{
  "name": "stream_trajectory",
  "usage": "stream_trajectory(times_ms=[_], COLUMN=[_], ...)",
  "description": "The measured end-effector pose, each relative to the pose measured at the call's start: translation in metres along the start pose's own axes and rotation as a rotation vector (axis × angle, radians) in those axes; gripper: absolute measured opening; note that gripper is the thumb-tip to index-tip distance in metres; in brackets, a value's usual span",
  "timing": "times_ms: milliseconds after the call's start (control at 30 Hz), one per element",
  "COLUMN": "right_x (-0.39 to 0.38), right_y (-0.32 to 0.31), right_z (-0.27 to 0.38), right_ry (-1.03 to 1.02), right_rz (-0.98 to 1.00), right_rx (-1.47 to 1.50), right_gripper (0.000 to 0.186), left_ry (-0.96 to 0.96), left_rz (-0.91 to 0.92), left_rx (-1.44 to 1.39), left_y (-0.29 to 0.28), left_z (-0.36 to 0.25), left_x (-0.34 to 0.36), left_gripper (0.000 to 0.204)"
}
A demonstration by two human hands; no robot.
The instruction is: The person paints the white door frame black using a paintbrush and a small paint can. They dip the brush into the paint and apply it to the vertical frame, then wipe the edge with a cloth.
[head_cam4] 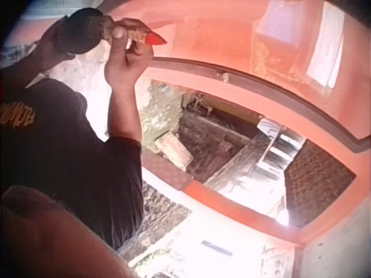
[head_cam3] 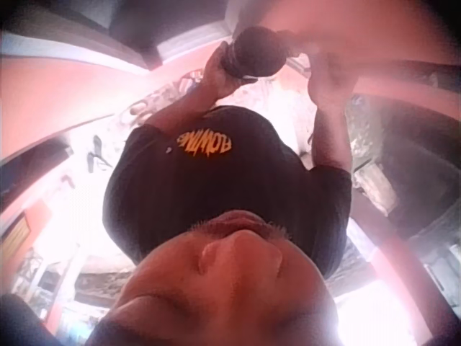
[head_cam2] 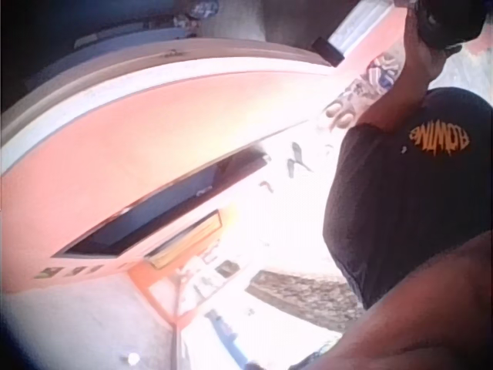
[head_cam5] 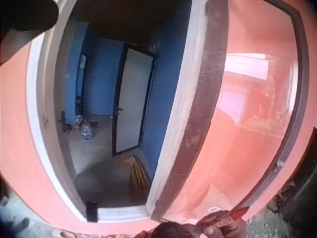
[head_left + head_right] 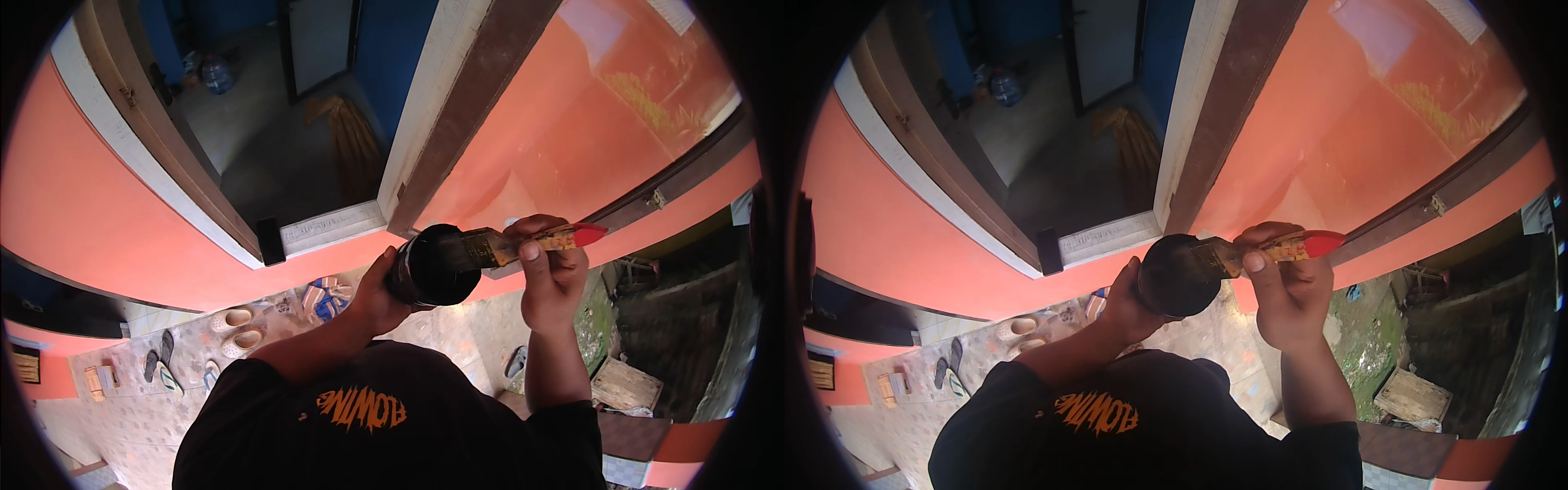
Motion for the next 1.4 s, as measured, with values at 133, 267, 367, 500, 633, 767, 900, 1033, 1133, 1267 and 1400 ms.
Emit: stream_trajectory(times_ms=[133, 267, 367, 500, 633, 767, 900, 1033, 1133, 1267, 1400], right_x=[0.011, 0.022, 0.027, 0.030, 0.037, 0.044, 0.038, 0.026, 0.025, 0.028, 0.026], right_y=[-0.011, -0.009, -0.008, -0.022, -0.050, -0.070, -0.083, -0.089, -0.094, -0.100, -0.099], right_z=[0.011, 0.011, 0.005, -0.003, -0.015, -0.029, -0.035, -0.034, -0.031, -0.030, -0.034], right_ry=[-0.093, -0.195, -0.334, -0.243, 0.107, 0.136, 0.131, 0.047, -0.307, -0.580, -0.742], right_rz=[0.112, 0.325, 0.513, 0.516, 0.333, 0.195, 0.186, 0.292, 0.300, 0.340, 0.284], right_rx=[-0.214, -0.462, -0.667, -0.644, -0.294, -0.016, 0.010, -0.160, -0.476, -0.615, -0.705], right_gripper=[0.017, 0.019, 0.023, 0.021, 0.019, 0.022, 0.020, 0.017, 0.015, 0.025, 0.029], left_ry=[-0.005, 0.007, 0.025, 0.059, 0.027, 0.017, 0.011, 0.020, 0.024, -0.012, -0.028], left_rz=[0.039, 0.089, 0.084, 0.085, 0.097, 0.100, 0.101, 0.043, 0.020, 0.007, 0.014], left_rx=[0.012, -0.006, -0.025, -0.044, -0.162, -0.209, -0.197, -0.198, -0.170, -0.176, -0.215], left_y=[0.005, 0.017, 0.023, 0.023, 0.015, 0.009, 0.012, 0.021, 0.026, 0.029, 0.031], left_z=[0.004, 0.015, 0.022, 0.033, 0.041, 0.051, 0.062, 0.075, 0.082, 0.088, 0.088], left_x=[0.001, 0.005, 0.009, 0.017, 0.030, 0.039, 0.045, 0.047, 0.050, 0.053, 0.056], left_gripper=[0.081, 0.080, 0.077, 0.072, 0.069, 0.065, 0.062, 0.061, 0.062, 0.063, 0.064])
Point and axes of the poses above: each hand's wrist, its own x-axis towards the middle knuckle, its own y-axis out of the palm, z = x × y, the point moved 1 cm from there along x, towards the middle knuckle, and after that the axes turned 14 degrees about -x, right-handed, at the moved point
